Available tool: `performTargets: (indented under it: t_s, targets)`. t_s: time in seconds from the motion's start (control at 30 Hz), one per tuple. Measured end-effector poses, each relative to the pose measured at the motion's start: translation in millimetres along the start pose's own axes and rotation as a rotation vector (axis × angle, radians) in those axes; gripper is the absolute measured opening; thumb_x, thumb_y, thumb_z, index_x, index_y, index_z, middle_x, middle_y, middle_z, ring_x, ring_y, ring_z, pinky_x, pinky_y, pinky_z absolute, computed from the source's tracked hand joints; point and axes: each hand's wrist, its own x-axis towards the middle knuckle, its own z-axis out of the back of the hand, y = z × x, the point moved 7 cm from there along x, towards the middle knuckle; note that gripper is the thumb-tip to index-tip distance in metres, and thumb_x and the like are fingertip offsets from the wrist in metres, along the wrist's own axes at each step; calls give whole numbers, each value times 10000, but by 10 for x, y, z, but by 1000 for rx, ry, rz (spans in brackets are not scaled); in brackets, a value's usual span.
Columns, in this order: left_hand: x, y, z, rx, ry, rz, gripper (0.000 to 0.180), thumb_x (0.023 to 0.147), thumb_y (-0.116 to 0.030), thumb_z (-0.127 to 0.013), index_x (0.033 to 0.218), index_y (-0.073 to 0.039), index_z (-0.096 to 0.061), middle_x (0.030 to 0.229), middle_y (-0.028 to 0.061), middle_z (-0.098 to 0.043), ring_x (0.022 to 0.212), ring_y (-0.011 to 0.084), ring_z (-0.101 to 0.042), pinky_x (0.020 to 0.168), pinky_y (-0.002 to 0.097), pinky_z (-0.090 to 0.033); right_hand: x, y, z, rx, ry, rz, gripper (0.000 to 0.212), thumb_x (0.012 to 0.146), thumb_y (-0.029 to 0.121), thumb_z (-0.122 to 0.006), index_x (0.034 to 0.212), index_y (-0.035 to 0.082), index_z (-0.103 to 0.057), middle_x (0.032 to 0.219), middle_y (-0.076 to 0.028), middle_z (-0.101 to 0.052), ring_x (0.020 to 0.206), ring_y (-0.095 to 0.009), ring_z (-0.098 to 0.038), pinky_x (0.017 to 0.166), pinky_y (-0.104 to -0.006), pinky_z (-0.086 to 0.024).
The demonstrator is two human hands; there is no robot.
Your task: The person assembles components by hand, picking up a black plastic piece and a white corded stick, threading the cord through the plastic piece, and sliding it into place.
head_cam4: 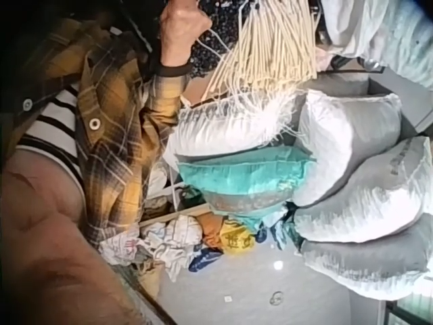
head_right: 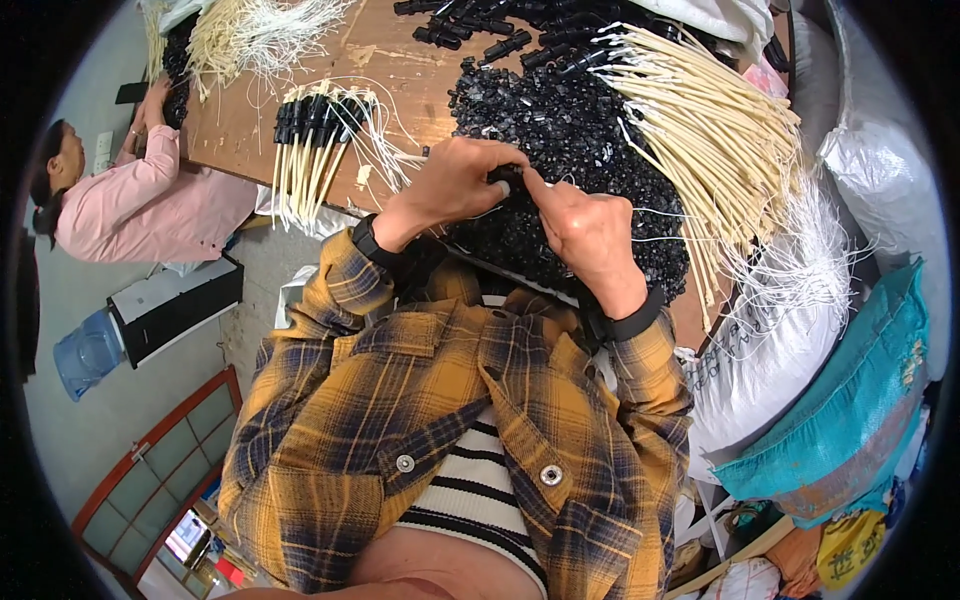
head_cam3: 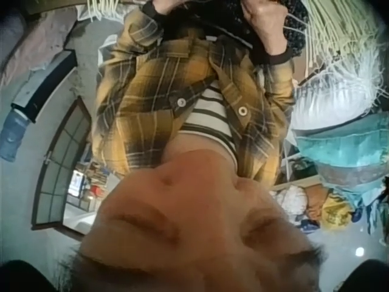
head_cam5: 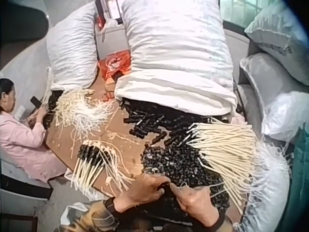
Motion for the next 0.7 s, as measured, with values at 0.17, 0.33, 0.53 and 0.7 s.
performTargets:
  t_s: [0.17,0.33,0.53,0.7]
  targets:
    - [-93,38,39,-24,-55,122,310,673,-70,-646,978,-76,-698,854,122,-693,749,299,-664,653,367,-533,14,-15,-116,155,-102,1,381,755,0,-662,1126,85,-678,682,-83,-602,540,-242,-592,487,-326,-469]
    - [-251,96,70,-15,2,178,302,659,-68,-639,956,-75,-696,851,131,-690,742,305,-659,635,366,-524,15,6,-212,336,46,-35,304,774,-3,-651,1068,51,-702,855,-143,-691,658,-257,-673,576,-314,-529]
    - [-358,170,100,85,-52,163,303,659,-72,-643,957,-87,-693,837,118,-688,727,302,-658,621,367,-521,81,56,-292,343,35,-49,313,776,35,-614,1067,96,-710,864,-128,-702,610,-262,-664,539,-333,-533]
    - [-360,112,213,34,-172,104,229,687,-87,-651,912,-111,-685,796,87,-683,726,271,-667,574,368,-510,152,79,-230,348,87,-171,254,799,79,-681,1051,71,-715,847,-109,-711,600,-177,-652,551,-274,-505]
